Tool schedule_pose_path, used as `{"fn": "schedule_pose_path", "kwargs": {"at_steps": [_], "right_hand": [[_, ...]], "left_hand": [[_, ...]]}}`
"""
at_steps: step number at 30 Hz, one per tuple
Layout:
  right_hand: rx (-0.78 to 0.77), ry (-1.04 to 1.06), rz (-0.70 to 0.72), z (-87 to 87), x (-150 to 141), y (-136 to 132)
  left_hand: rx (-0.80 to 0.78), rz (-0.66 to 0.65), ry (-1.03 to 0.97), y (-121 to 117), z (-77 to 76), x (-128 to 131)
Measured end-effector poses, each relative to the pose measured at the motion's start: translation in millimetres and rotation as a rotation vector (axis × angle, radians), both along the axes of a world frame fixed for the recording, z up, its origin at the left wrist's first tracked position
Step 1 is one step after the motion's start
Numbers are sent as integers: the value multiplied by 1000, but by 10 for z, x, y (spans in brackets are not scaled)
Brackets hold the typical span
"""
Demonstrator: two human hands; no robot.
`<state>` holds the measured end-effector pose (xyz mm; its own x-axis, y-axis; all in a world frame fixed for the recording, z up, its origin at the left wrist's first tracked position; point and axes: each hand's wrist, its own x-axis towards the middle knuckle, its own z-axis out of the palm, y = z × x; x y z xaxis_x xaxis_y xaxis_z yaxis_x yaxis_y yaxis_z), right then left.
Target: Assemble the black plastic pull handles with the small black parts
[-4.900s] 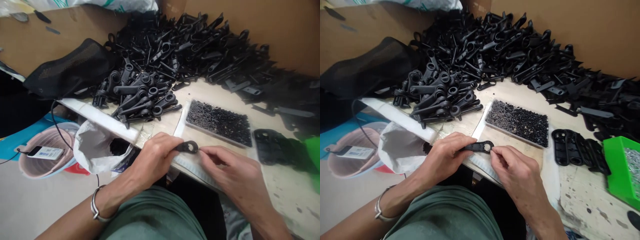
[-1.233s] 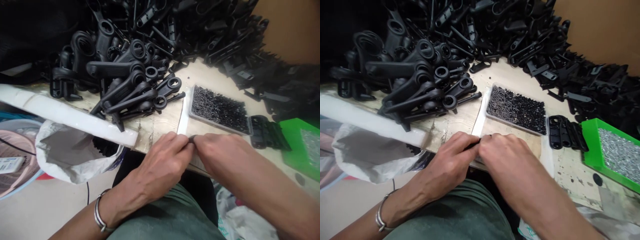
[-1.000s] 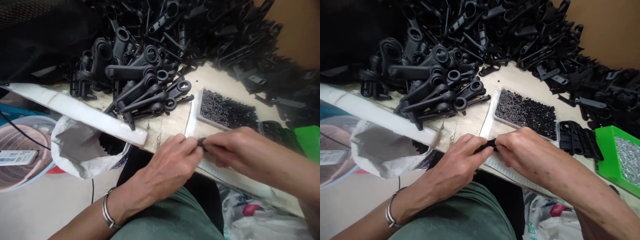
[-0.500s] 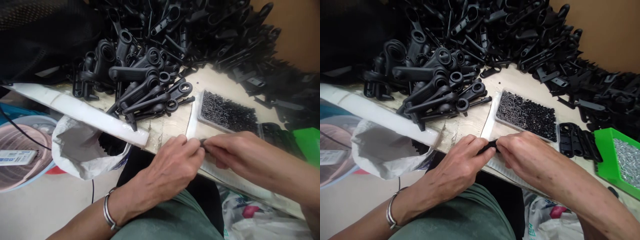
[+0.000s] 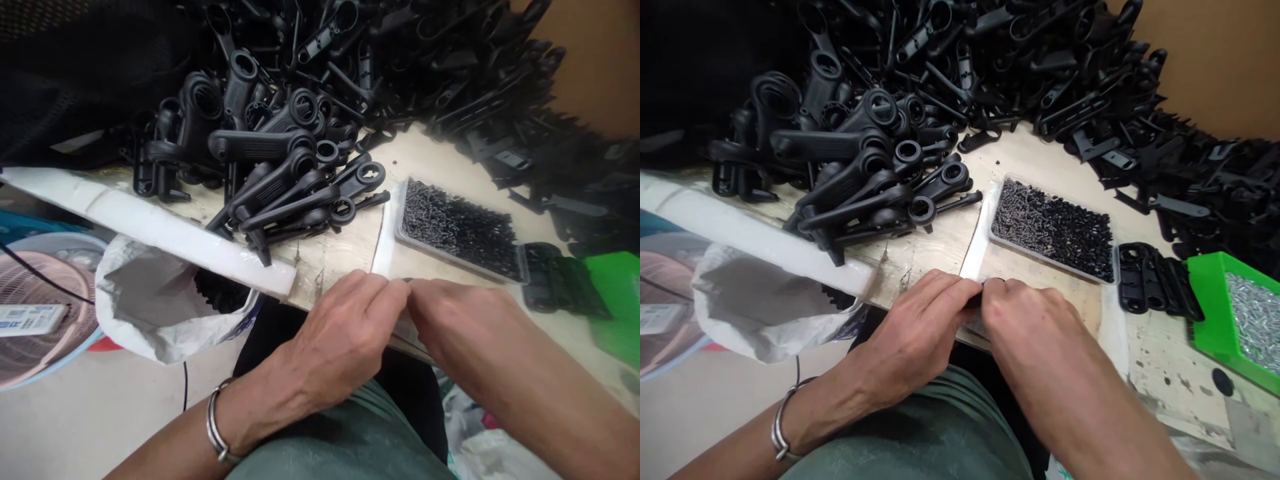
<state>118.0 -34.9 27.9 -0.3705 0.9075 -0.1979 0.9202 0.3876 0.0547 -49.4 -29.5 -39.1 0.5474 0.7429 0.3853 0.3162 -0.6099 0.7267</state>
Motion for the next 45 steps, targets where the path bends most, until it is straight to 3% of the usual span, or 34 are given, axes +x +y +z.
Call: {"fn": "schedule_pose_path", "kwargs": {"at_steps": [5,8,12,17,20,23,34,42,45], "right_hand": [[89,-338,-76,41,-346,-102],[77,-258,-152,55,-303,-88],[-10,315,-304,38,54,-124],[24,1039,-910,-53,224,-339],[-141,1537,-974,-114,111,-412],[-171,1789,-975,-159,1,-408],[-31,1870,-1191,-172,-42,-362],[-134,1876,-1162,-233,38,-368],[-90,1872,-1136,-238,62,-387]], "left_hand": [[-14,-9,-32,23,8,-27],[-24,-34,31,44,17,-52],[40,3,20,25,-18,-47],[234,165,-187,-66,-61,46],[247,191,-242,-127,-29,128],[250,188,-259,-178,10,196],[306,201,-215,-289,40,291],[167,167,-207,-287,34,299],[99,95,-145,-274,41,289]]}}
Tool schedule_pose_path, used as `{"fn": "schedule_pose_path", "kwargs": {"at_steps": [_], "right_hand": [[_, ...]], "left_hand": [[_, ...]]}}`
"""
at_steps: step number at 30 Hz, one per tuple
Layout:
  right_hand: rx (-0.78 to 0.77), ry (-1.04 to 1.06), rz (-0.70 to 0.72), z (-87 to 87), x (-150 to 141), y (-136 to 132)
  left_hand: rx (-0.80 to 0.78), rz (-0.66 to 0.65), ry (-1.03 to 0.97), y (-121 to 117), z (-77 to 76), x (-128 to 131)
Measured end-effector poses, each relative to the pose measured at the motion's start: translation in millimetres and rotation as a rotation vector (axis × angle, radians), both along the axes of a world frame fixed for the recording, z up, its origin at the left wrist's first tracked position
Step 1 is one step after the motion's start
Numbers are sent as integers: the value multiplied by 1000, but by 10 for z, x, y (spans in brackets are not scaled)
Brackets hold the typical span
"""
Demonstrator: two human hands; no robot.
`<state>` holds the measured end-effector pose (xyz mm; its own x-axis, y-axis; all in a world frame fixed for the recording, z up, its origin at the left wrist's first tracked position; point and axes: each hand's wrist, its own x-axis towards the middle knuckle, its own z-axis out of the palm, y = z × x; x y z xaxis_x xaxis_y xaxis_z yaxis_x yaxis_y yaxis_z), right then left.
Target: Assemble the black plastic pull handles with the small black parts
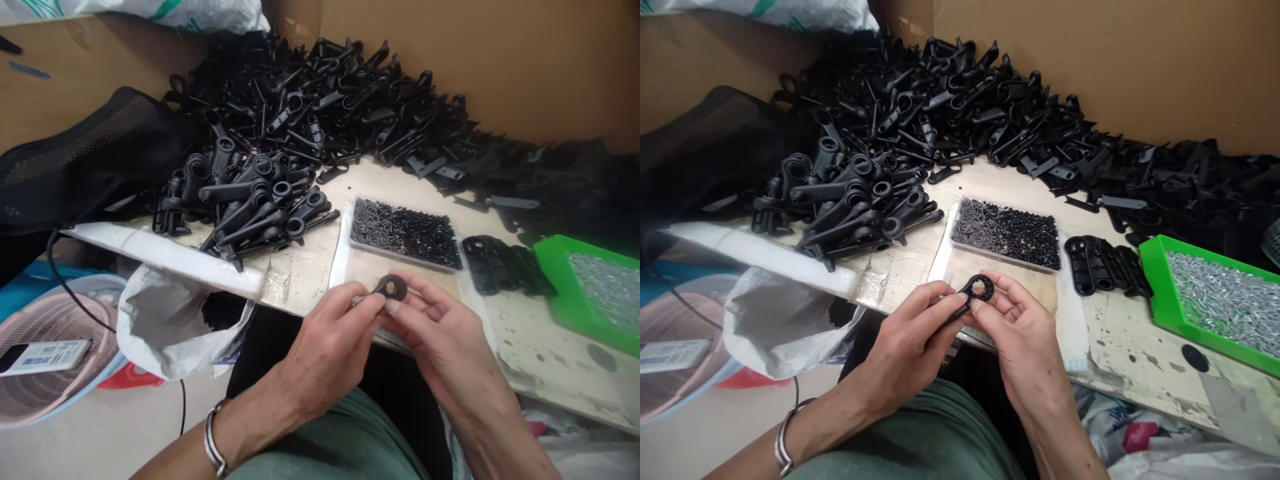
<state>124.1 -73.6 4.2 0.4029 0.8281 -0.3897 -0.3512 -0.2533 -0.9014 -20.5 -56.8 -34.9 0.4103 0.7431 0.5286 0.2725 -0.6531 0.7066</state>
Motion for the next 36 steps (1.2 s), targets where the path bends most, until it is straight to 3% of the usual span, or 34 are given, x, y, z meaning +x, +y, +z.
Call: {"fn": "schedule_pose_path", "kwargs": {"at_steps": [4,9,17,28,36], "right_hand": [[32,-49,-3,12,4,-23],[53,-88,28,-4,30,-54],[33,86,107,-8,136,-87],[54,86,102,-63,272,-77],[77,73,127,-70,256,-89]], "left_hand": [[-66,-108,92,8,21,-18],[-139,-148,63,-15,47,-16],[-206,-15,42,-29,88,33],[-213,-76,73,2,157,113],[-160,-24,129,11,108,171]]}}
